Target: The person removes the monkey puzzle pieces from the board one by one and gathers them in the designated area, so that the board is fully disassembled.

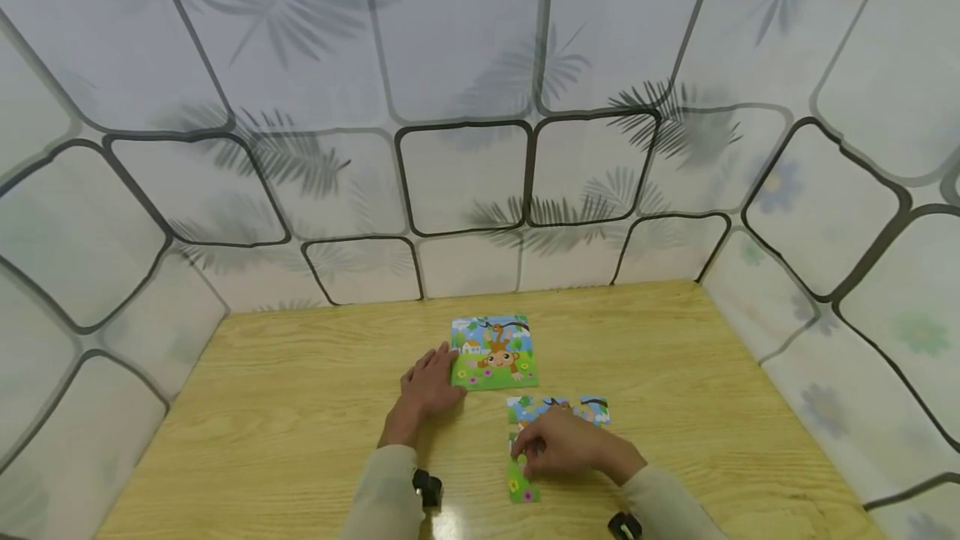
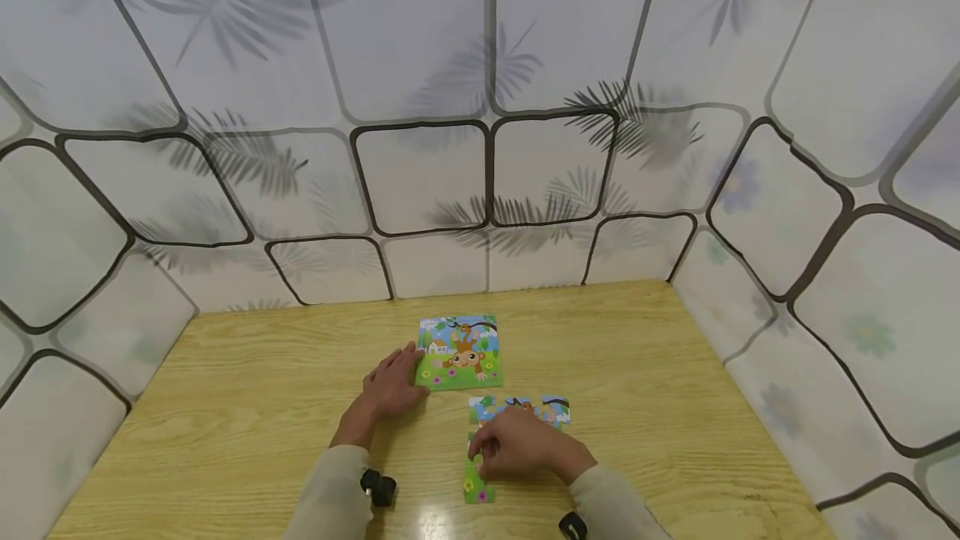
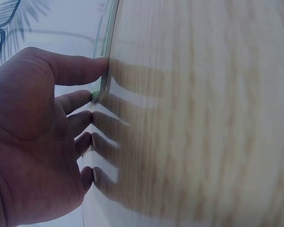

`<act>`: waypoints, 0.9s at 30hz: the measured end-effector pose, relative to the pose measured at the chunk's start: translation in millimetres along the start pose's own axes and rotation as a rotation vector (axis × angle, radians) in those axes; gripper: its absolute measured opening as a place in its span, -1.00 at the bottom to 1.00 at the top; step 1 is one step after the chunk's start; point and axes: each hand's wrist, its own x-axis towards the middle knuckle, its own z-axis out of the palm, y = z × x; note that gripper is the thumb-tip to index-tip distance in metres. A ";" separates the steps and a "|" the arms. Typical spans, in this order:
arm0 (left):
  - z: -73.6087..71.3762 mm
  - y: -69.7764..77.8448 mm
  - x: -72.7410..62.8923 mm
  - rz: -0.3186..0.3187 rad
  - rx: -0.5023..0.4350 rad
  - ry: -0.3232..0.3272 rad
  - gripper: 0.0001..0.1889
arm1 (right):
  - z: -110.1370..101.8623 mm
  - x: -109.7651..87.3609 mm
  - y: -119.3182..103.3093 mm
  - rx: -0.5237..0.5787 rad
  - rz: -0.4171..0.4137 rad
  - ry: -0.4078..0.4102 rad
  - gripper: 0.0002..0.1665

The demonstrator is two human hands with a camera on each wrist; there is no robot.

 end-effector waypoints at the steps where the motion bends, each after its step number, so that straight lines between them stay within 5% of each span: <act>1: -0.2 -0.1 0.0 0.000 0.002 0.001 -0.30 | 0.6 -0.1 -0.5 -0.014 -0.012 0.000 -0.79; 7: -1.2 0.4 0.3 0.005 0.000 0.008 -0.30 | -0.8 0.6 -3.2 -0.033 -0.038 0.007 -0.81; 12: -1.2 -1.2 1.2 0.014 0.001 0.019 -0.29 | -9.5 10.0 -0.2 0.036 0.077 0.087 -0.84; 18: -0.1 -2.2 0.8 0.012 -0.003 0.022 -0.29 | -18.1 32.5 8.9 -0.056 0.231 0.260 -0.71; 27: 1.0 -1.3 0.1 -0.001 0.001 0.015 -0.30 | -13.5 59.2 24.2 -0.162 0.280 0.268 -0.54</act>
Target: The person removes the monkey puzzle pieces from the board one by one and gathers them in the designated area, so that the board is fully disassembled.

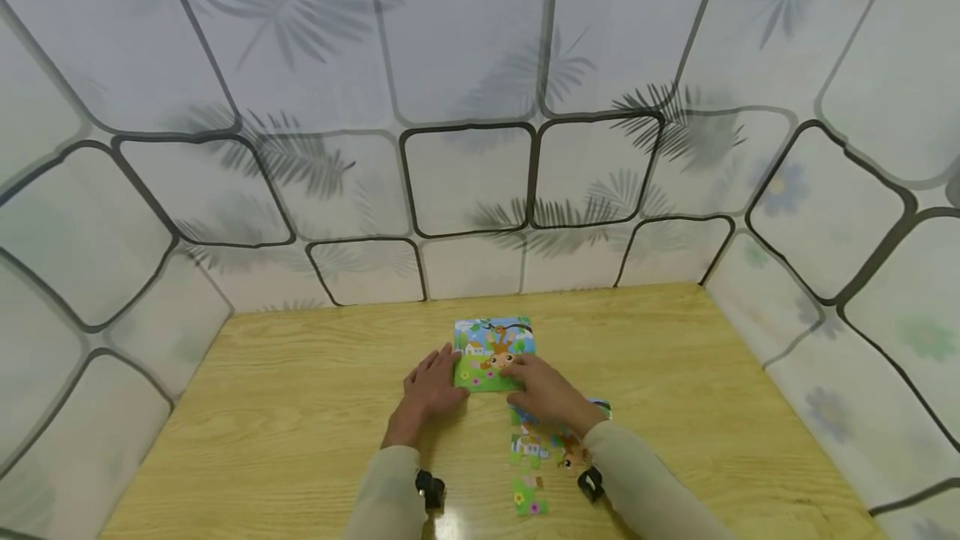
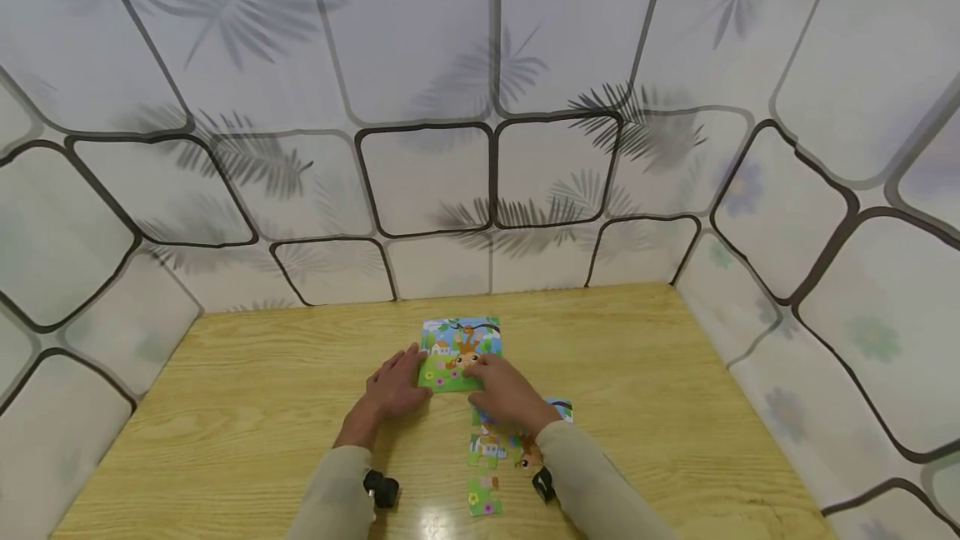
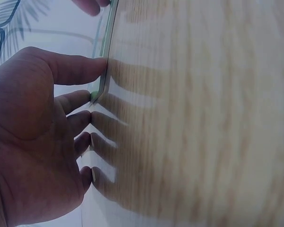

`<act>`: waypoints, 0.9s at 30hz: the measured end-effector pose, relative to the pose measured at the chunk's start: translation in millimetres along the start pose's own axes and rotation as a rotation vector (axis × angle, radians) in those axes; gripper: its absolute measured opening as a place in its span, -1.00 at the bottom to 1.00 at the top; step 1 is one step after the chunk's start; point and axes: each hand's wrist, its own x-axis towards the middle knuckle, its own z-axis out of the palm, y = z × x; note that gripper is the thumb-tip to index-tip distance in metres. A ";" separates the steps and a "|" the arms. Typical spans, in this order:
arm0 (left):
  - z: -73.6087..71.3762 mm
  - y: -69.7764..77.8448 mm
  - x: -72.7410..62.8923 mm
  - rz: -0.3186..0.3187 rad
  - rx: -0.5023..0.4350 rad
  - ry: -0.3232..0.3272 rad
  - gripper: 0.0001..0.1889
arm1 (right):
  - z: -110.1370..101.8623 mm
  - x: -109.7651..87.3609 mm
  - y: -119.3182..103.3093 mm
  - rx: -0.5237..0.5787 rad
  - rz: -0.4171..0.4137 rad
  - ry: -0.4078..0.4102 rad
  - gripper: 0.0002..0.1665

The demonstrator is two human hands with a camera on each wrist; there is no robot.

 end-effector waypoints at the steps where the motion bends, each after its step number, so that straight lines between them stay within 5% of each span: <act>1: 0.1 0.1 0.0 -0.003 -0.001 0.001 -0.30 | 0.9 2.4 -0.1 -0.020 -0.011 0.006 -0.54; 7: 1.1 0.1 -0.4 -0.005 -0.002 0.003 -0.32 | 2.2 13.5 -1.6 -0.095 -0.024 0.011 -0.56; 27: 1.7 0.1 1.5 -0.007 -0.014 -0.004 -0.32 | -6.5 35.4 -4.8 -0.056 0.042 -0.027 -0.71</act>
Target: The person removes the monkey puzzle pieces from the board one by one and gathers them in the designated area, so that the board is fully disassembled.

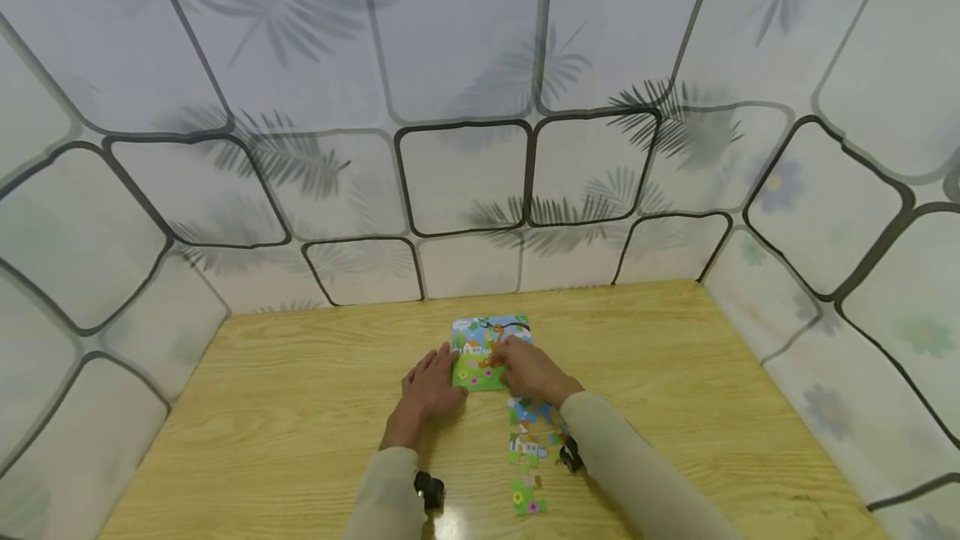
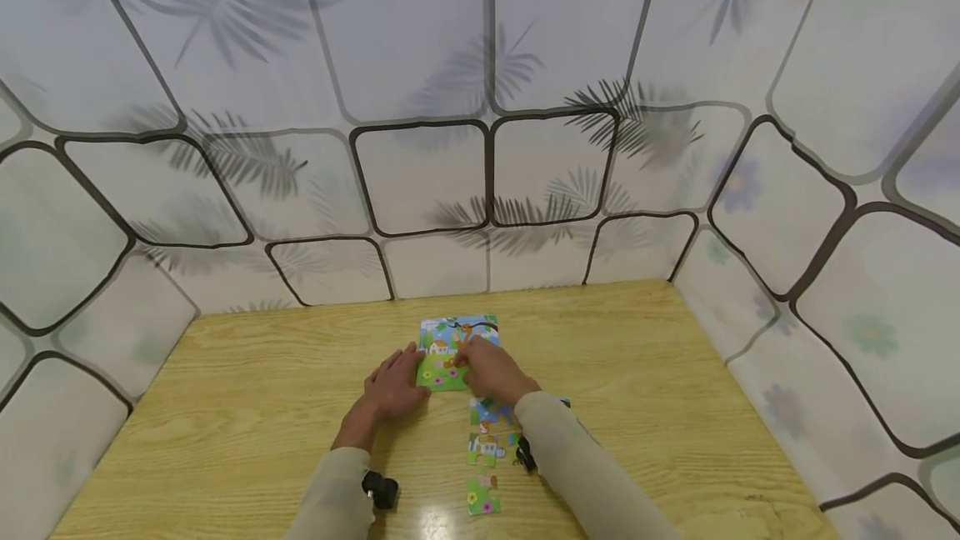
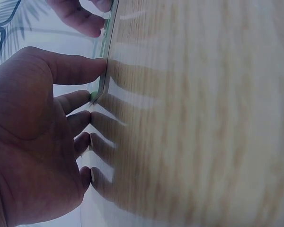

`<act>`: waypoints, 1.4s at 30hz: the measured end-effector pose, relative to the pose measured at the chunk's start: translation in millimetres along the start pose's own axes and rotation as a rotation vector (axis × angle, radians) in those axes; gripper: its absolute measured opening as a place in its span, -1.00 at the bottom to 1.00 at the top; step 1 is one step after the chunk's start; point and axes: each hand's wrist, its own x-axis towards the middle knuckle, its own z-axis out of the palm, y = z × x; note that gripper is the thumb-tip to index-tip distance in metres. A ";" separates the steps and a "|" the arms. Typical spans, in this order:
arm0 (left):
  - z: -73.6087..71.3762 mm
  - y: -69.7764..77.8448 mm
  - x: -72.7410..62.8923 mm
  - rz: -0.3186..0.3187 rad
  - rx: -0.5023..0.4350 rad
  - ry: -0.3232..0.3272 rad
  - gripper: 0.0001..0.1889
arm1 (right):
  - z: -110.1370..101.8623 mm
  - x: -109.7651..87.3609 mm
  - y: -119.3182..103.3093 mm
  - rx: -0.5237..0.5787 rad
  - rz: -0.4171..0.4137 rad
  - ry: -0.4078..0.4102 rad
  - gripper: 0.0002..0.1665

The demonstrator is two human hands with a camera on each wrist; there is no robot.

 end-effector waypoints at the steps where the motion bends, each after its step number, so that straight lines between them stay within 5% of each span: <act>1: -0.4 0.0 0.2 0.003 0.000 0.001 -0.32 | 0.0 1.8 0.3 0.003 0.008 -0.012 -0.69; 14: 0.4 0.2 0.1 0.005 0.005 0.000 -0.31 | -1.2 4.5 -1.6 0.019 0.040 -0.038 -0.62; 21: -1.0 -0.1 0.3 0.002 0.006 -0.003 -0.31 | -2.3 1.5 -1.4 -0.026 -0.008 0.017 -0.64; 28: -1.7 -0.6 1.1 0.005 0.013 -0.011 -0.30 | -4.1 -3.5 4.7 0.090 -0.098 0.046 -0.84; 42: -1.6 1.9 -0.8 -0.005 0.003 -0.011 -0.28 | -17.3 -38.7 6.5 0.138 -0.129 0.084 -0.82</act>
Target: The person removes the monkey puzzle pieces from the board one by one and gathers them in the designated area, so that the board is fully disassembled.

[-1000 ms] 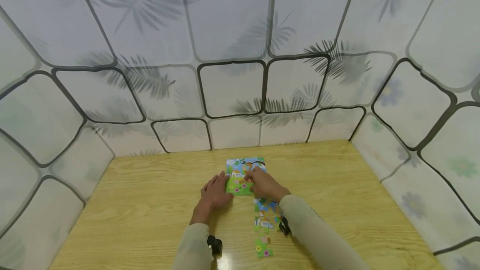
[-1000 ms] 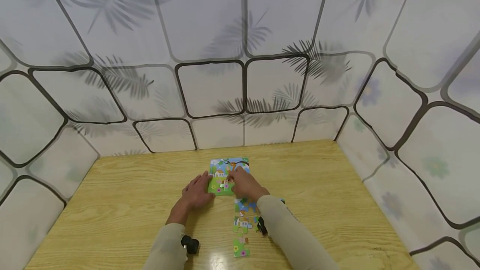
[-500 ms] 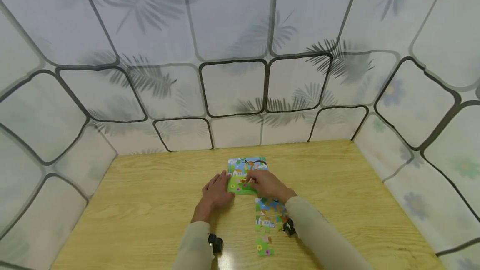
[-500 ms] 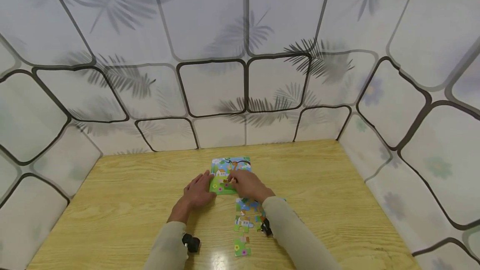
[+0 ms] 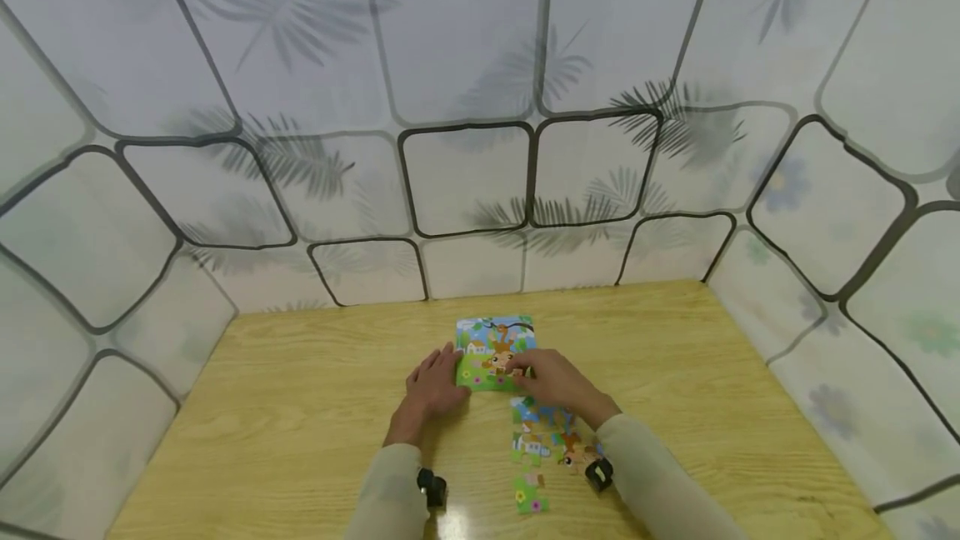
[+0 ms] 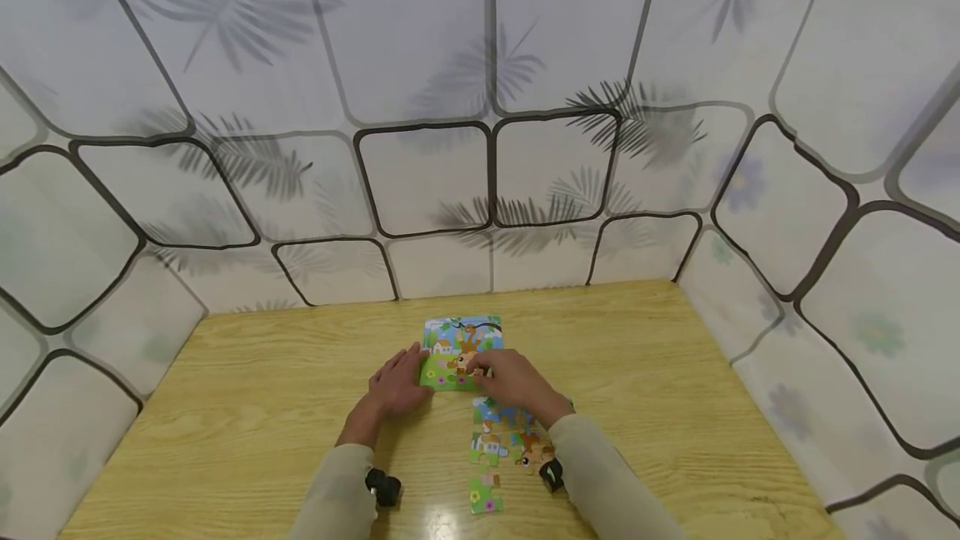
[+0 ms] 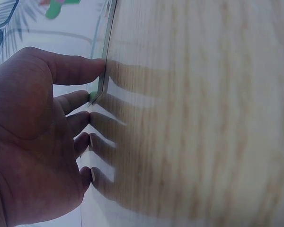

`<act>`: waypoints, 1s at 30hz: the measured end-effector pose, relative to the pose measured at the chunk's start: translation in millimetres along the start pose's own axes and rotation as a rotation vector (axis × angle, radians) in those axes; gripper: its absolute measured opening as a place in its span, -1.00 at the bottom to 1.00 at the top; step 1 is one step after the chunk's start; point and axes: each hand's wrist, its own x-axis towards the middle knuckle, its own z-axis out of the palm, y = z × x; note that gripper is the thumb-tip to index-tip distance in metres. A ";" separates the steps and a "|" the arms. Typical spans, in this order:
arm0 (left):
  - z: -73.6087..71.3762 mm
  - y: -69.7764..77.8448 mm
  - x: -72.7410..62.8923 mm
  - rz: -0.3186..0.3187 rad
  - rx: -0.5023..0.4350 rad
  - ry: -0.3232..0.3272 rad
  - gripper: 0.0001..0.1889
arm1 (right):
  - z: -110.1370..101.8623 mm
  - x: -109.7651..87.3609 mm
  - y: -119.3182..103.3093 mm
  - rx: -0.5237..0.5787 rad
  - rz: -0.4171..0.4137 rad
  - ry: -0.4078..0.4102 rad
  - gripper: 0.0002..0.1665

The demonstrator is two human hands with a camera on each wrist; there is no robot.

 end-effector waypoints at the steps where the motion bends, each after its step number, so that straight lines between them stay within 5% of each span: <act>1: 0.5 -0.1 0.0 -0.001 0.000 -0.002 -0.28 | -0.4 -3.6 -0.3 -0.004 -0.007 -0.003 -0.82; 14: 1.6 -1.9 0.9 0.008 0.018 0.002 -0.28 | -0.5 -41.6 10.0 0.054 -0.021 -0.058 -0.84; 25: 0.9 0.4 0.2 0.016 0.010 0.007 -0.29 | -10.7 -74.3 14.9 0.215 -0.052 -0.237 -0.90; 30: 0.0 1.9 -2.6 0.005 0.015 0.006 -0.29 | -13.7 -88.0 13.9 0.198 -0.069 -0.278 -0.89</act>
